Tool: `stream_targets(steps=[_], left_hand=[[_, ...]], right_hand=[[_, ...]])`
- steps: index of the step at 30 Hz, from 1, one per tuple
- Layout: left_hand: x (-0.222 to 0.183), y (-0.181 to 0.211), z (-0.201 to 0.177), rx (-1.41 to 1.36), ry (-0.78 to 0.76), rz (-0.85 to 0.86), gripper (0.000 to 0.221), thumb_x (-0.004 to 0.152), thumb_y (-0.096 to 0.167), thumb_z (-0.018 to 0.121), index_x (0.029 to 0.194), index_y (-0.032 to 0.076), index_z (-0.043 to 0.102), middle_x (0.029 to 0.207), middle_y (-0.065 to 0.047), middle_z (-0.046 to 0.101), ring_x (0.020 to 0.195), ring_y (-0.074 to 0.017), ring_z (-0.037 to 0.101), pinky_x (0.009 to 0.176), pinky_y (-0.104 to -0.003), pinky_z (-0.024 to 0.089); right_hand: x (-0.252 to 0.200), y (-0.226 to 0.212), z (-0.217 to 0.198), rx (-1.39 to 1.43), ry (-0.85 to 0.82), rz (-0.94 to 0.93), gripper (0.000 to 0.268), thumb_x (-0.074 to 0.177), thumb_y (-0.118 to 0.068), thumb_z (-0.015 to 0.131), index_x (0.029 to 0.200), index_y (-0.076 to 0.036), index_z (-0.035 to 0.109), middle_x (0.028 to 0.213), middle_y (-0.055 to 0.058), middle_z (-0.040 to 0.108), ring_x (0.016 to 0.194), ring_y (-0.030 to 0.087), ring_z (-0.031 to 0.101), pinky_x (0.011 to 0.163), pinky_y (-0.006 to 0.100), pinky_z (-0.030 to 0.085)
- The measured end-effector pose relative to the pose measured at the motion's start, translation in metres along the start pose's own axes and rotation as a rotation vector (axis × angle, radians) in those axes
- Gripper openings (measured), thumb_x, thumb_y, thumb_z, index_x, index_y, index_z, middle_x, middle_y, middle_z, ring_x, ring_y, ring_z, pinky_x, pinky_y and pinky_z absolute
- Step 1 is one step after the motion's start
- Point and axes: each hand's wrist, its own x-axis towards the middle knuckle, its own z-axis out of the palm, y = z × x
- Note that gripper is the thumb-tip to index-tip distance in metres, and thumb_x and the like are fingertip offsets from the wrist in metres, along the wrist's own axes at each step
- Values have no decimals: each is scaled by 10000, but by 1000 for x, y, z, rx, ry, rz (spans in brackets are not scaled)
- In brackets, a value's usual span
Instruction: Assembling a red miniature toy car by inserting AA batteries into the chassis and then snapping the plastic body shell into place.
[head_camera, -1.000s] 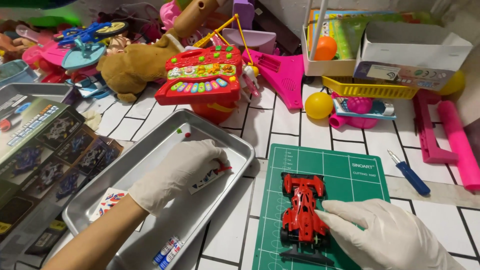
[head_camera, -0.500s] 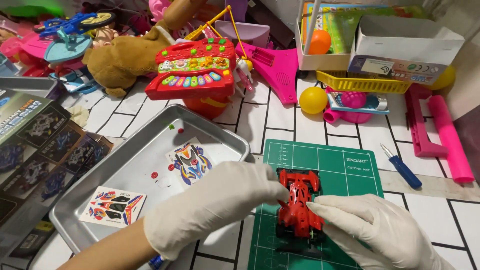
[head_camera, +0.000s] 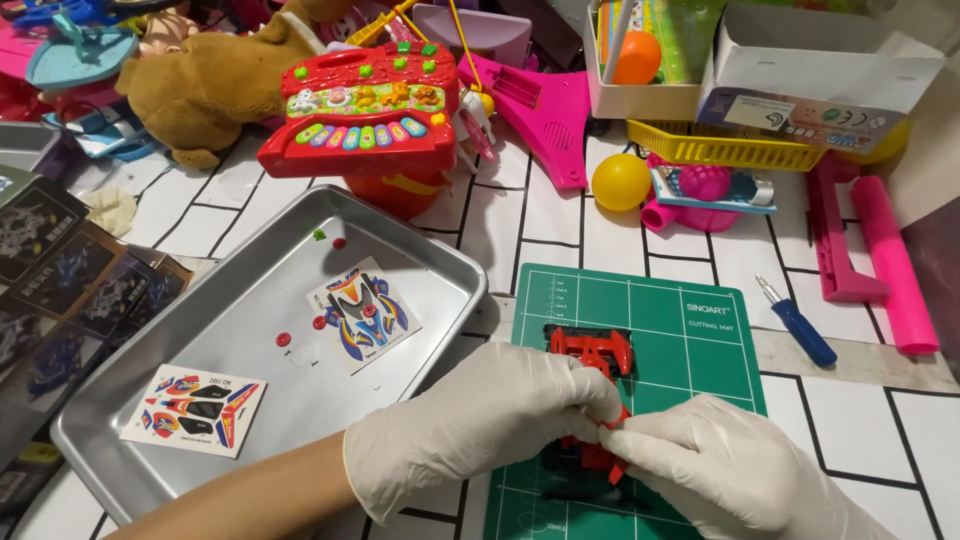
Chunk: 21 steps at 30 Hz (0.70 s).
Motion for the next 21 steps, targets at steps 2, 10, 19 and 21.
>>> stream_targets(steps=[2,10,19,21], left_hand=[[-2,-2,-1,-33,38,35,221,886,271,691,1107,252,693,1098,82,768,1007,-161,738,826,-310,543],[-1,-7,4,3,36,75,241,949,257,625,1181,262,691,1122,52,770,1019,-207,743,812,-347,565],[-2,-6,-7,-112,-58,132,322,884,149,695,1201,201,715,1257,12,732,1223,-195,653,953,-331,512],[-3,-3,-16,-125,-122,117,348,875,305,708,1197,171,700,1245,16,728,1219,-203,652,892,-380,526]], right_hand=[[-4,5,4,-154,142,-218,210,1013,-196,605,1215,-235,564,735,-24,459,657,228,322,521,329,432],[-16,27,27,-492,283,-338,619,927,-357,723,1486,-390,461,649,-90,504,503,166,437,512,380,398],[-13,-7,26,-589,220,-18,216,907,-436,677,1114,-494,703,768,-172,805,521,363,605,566,415,496],[-10,-19,24,-665,375,-120,289,848,-470,746,1122,-420,671,890,-122,792,583,278,672,533,407,484]])
